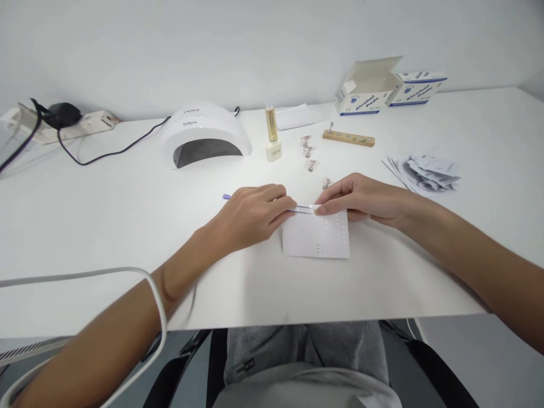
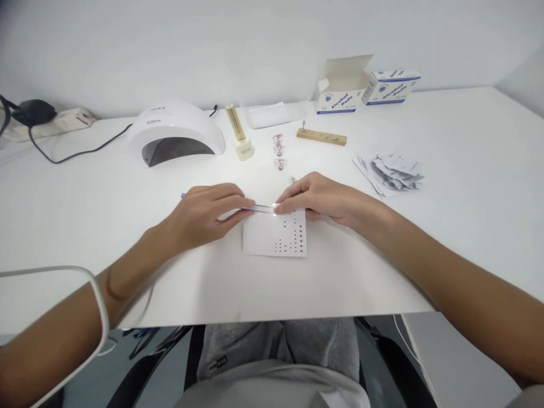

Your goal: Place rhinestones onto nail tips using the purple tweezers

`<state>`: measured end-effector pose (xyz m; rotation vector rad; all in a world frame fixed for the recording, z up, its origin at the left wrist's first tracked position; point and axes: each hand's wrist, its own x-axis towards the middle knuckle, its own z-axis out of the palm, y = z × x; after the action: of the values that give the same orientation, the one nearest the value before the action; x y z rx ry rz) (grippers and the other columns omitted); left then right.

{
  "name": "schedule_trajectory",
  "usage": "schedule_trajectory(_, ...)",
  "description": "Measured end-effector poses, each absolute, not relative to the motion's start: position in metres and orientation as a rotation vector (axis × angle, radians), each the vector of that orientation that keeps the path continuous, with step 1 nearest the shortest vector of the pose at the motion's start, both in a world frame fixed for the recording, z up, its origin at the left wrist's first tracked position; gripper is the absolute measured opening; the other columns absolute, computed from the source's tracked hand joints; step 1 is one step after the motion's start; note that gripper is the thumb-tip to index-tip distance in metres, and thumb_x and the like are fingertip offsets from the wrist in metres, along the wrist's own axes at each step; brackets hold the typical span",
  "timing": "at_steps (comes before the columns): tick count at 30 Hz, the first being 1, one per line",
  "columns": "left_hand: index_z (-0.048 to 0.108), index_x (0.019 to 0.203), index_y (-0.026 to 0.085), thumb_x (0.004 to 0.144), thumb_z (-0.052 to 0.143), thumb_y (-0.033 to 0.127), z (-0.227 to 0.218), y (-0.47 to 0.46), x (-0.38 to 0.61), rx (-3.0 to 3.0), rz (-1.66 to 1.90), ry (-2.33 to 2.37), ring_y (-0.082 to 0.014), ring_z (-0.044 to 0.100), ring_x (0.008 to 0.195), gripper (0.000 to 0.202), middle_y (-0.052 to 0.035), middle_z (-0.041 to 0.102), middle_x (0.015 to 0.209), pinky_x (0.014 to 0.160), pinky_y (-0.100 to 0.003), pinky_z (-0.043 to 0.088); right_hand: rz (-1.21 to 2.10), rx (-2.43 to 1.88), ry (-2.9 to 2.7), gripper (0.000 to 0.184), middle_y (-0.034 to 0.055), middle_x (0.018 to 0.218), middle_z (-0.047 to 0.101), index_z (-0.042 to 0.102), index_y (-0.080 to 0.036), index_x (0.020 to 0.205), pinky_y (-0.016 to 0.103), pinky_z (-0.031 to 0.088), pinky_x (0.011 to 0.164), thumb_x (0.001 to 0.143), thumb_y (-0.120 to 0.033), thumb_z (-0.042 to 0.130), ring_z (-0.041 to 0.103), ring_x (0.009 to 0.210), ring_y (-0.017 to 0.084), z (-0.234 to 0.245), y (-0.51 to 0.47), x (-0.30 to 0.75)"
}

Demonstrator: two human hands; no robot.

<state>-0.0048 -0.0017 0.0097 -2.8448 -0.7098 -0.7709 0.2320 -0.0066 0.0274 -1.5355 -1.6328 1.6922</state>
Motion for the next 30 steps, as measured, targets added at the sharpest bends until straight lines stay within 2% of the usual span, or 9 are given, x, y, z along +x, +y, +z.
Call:
schedule_trajectory(11,0.067,0.086,0.019,0.088,0.056,0.026,0.011,0.003,-0.009,-2.94,-0.999,-0.902,-0.0092,0.057,0.063,0.014,-0.0013,0.067,0.076,0.053,-0.021,0.04,1.673,-1.452,-1.748,0.033,0.0006,0.064,0.054,0.075,-0.018,0.087,0.026,0.025,0.045,0.067,-0.044,0.075,0.035,0.049,0.006,0.025,-0.008,0.235)
schedule_trajectory(14,0.069,0.085,0.018,0.083,0.063,0.028,0.013,0.001,-0.005,-3.041,-1.185,-1.179,-0.0094,0.057,0.064,0.012,-0.0018,0.068,0.078,0.055,-0.021,0.043,1.632,-1.435,-1.776,0.036,0.0002,0.065,0.055,0.074,-0.017,0.088,0.026,0.026,0.046,0.067,-0.046,0.074,0.036,0.049,0.006,0.027,-0.01,0.233)
schedule_trajectory(17,0.07,0.086,0.017,0.077,0.069,0.033,0.02,0.001,-0.003,-3.101,-1.297,-1.568,-0.0115,0.059,0.067,0.019,-0.0033,0.069,0.081,0.057,-0.022,0.045,1.574,-1.387,-1.82,0.038,-0.0016,0.06,0.052,0.073,-0.016,0.089,0.025,0.026,0.046,0.067,-0.047,0.073,0.036,0.048,0.006,0.03,-0.012,0.231)
schedule_trajectory(20,0.071,0.08,0.015,0.074,0.071,0.036,0.025,0.003,-0.003,-3.27,-1.23,-1.779,-0.0117,0.059,0.063,0.021,-0.0028,0.068,0.074,0.054,-0.022,0.045,1.557,-1.329,-1.853,0.038,-0.0029,0.057,0.05,0.072,-0.016,0.09,0.024,0.025,0.045,0.069,-0.048,0.071,0.035,0.047,0.006,0.031,-0.013,0.229)
schedule_trajectory(24,0.067,0.068,0.014,0.073,0.071,0.035,0.028,0.004,-0.003,-3.388,-1.136,-1.829,-0.0093,0.054,0.056,0.022,-0.0003,0.062,0.063,0.048,-0.021,0.042,1.571,-1.3,-1.902,0.035,-0.0036,0.054,0.049,0.071,-0.016,0.088,0.024,0.024,0.043,0.071,-0.047,0.07,0.035,0.045,0.006,0.031,-0.014,0.227)
schedule_trajectory(30,0.064,0.065,0.014,0.073,0.07,0.032,0.026,0.003,-0.002,-3.312,-1.144,-1.804,-0.0083,0.049,0.054,0.021,0.0001,0.058,0.06,0.046,-0.021,0.038,1.547,-1.294,-1.95,0.032,-0.0043,0.051,0.047,0.072,-0.017,0.083,0.024,0.023,0.043,0.073,-0.048,0.068,0.034,0.044,0.006,0.03,-0.015,0.225)
